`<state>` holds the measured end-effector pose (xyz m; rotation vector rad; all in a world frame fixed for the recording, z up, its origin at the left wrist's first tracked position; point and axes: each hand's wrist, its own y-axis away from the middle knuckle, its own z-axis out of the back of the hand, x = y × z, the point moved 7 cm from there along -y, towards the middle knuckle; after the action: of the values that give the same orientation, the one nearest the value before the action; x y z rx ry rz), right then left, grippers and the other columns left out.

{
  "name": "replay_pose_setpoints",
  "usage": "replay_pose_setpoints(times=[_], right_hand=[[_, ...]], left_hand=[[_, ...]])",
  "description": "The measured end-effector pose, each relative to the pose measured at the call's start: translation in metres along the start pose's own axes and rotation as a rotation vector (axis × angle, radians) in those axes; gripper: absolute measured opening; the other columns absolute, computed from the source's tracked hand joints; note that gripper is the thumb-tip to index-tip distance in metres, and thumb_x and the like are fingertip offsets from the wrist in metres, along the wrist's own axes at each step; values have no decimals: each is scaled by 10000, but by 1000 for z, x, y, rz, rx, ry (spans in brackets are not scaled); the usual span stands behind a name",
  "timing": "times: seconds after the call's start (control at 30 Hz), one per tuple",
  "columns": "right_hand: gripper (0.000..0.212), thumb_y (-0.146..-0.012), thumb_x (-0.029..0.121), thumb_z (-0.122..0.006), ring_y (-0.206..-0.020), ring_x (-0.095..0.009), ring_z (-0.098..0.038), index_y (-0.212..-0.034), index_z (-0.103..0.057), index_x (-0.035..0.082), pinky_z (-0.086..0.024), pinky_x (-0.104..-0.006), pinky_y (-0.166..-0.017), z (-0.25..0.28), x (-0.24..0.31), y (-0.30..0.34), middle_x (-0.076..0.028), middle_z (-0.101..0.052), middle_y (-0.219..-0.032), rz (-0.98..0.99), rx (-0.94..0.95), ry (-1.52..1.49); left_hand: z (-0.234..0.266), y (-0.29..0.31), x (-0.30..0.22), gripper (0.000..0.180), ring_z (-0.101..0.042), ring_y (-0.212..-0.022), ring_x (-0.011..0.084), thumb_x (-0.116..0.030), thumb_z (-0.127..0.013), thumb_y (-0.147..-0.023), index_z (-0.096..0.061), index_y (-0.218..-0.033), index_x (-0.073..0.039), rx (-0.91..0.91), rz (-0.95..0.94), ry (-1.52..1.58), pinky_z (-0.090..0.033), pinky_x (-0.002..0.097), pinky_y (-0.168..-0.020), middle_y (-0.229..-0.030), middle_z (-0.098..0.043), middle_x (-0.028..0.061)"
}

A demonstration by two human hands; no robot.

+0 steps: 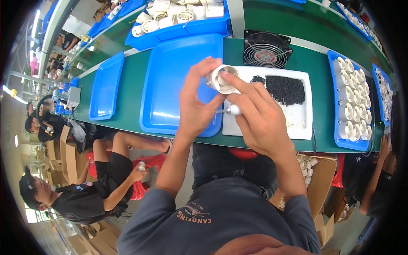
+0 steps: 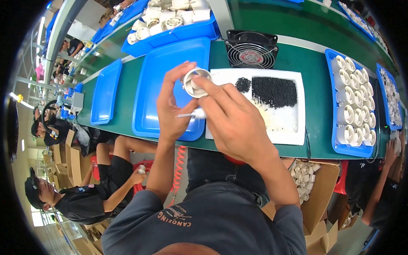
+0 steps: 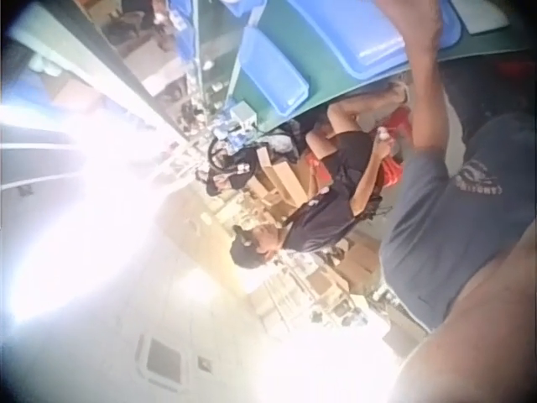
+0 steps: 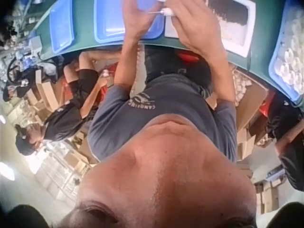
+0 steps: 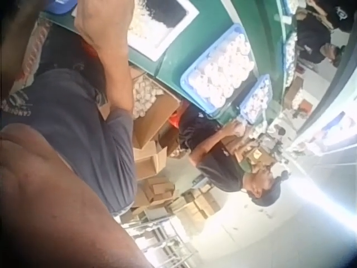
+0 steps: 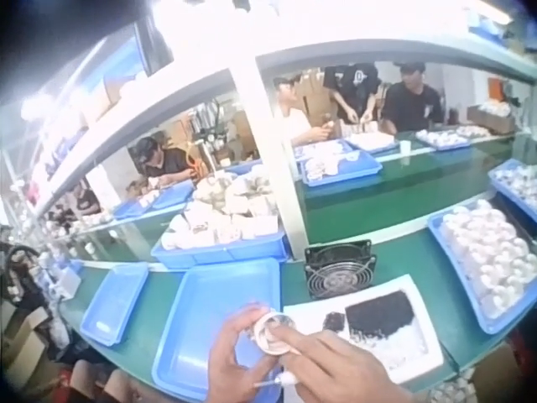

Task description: Applying white paste or adhesive to small electronic fan components using a syringe dispenser on an assembly line.

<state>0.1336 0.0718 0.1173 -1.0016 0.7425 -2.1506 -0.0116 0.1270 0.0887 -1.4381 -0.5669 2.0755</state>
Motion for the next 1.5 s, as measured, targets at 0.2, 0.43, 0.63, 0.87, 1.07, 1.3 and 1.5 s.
replay_pose_setpoints(times=[0.2,0.43,0.63,0.87,1.07,1.3,1.5], right_hand=[[279,-760,-84,-642,-694,-320,-592,-1037,-635,-48,-495,-374,-655,35,-1,4,-153,-643,-859,-72,-203,-157],[139,-934,15,-630,-582,-166,-593,-1070,-638,-13,-445,-294,-562,15,-45,60,-111,-652,-732,-635,-184,-237],[101,-941,34,-613,-597,-139,-584,-1028,-652,-2,-437,-290,-565,9,-50,76,-107,-655,-731,-646,-248,-240],[170,-911,22,-626,-671,-298,-678,-1076,-639,-18,-496,-349,-611,6,-62,69,-172,-672,-791,-558,-242,-204],[148,-922,64,-645,-649,-161,-624,-1055,-664,3,-462,-277,-599,-1,-65,71,-121,-666,-777,-644,-139,-180],[184,-904,51,-651,-660,-196,-654,-1078,-660,-10,-486,-296,-601,4,-55,84,-144,-677,-811,-639,-167,-110],[175,-910,32,-644,-657,-192,-650,-1079,-657,-13,-489,-294,-606,-1,-50,76,-131,-667,-790,-612,-152,-175]], left_hand=[[8,-10,-1,582,-545,-1277,331,15,-808,-713,-602,-1252,-59,-14,26,-111,-417,417,-1075,-1284,-621,144],[48,-74,54,472,-680,-910,195,-217,-781,-870,-592,-1224,31,-80,211,-63,-540,325,-793,-1117,-689,131],[99,-148,95,647,-692,-985,232,-389,-680,-953,-505,-1314,118,-331,297,-67,-525,306,-873,-1197,-632,214],[26,-29,-126,548,-484,-511,150,-402,-424,-1062,-537,-1294,81,30,43,465,-423,293,-484,-604,-513,51],[48,-35,-196,216,-627,-854,258,-109,-614,-872,-587,-1065,-16,894,477,176,-531,388,-785,-967,-650,85],[50,-27,-194,107,-580,-585,194,-11,-629,-878,-647,-980,-40,479,-459,382,-498,308,-530,-844,-634,66],[36,-43,-207,119,-579,-586,190,-18,-628,-888,-647,-1004,-38,377,-544,520,-495,306,-530,-848,-634,66]])
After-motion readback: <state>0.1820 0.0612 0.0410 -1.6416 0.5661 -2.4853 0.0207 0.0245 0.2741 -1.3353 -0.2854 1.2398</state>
